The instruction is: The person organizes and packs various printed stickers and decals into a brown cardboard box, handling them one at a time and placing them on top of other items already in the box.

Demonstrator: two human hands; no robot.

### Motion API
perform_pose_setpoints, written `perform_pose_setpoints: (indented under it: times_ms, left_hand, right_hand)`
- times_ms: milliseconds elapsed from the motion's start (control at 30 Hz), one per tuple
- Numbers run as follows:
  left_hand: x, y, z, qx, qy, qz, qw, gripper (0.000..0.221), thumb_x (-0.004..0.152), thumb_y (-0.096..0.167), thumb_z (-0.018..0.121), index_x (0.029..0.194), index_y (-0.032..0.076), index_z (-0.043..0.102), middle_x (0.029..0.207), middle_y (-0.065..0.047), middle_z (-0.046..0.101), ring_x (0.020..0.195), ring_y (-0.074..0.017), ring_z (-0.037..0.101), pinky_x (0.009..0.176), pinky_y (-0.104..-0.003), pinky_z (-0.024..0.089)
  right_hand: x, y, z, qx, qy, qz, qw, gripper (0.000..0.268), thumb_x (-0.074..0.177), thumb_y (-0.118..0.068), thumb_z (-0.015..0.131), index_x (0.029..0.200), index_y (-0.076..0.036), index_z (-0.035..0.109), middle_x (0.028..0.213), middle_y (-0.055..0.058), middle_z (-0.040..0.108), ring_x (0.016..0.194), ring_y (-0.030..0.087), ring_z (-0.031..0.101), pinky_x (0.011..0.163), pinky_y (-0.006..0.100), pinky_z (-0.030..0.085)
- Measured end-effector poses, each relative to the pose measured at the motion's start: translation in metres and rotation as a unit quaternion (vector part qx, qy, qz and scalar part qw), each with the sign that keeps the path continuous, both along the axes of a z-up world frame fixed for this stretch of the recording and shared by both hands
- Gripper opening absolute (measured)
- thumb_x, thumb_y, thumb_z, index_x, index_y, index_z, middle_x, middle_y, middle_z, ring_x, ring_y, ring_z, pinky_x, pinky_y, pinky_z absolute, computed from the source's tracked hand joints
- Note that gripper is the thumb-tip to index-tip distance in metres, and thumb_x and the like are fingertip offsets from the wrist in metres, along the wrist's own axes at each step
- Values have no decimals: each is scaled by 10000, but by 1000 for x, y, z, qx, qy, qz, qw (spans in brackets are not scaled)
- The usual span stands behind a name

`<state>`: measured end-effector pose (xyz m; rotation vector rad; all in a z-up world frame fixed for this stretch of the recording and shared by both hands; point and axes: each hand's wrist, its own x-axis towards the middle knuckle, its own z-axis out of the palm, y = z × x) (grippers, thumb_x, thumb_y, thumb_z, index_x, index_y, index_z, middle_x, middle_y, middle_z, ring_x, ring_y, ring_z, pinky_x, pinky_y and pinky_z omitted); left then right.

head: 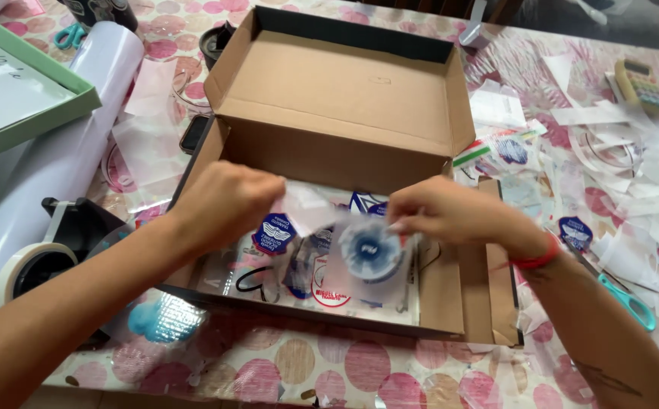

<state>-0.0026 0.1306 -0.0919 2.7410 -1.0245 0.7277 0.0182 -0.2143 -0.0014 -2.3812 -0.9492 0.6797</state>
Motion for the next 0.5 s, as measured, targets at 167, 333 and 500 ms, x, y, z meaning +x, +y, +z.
perform_pose_setpoints:
  times_ms: [167, 333, 500]
  left_hand:
    - [-17, -26, -38, 178, -7, -151, 972, 96, 809, 117, 674, 825, 211, 661, 725, 12, 731, 616, -208, 726, 548, -344, 573]
    - [-18, -55, -17, 227, 238, -159, 931, 476, 618, 595, 859, 790, 178, 705, 745, -90, 729, 699, -349, 738, 585, -465, 589]
    - [-3, -76, 25, 291, 294, -55, 909, 243, 898, 404, 721, 989, 179, 733, 975, -99, 751, 876, -400, 731, 633, -531, 578]
  right_hand:
    - [13, 21, -68, -219, -101, 46, 969, 196, 859, -287, 745, 993, -145, 748, 901, 112, 791, 902, 357, 765, 805, 471, 613]
    - [9, -8, -29, -164, -173, 9, 971, 419, 849, -226, 756, 1245, -109, 681, 1148, 160, 738, 1122, 396, 694, 951, 507, 565]
    - [68, -153, -5, 16, -351, -301, 887, 233, 960, -185, 797, 1175, -109, 751, 882, 45, 742, 811, 144, 685, 808, 309, 538]
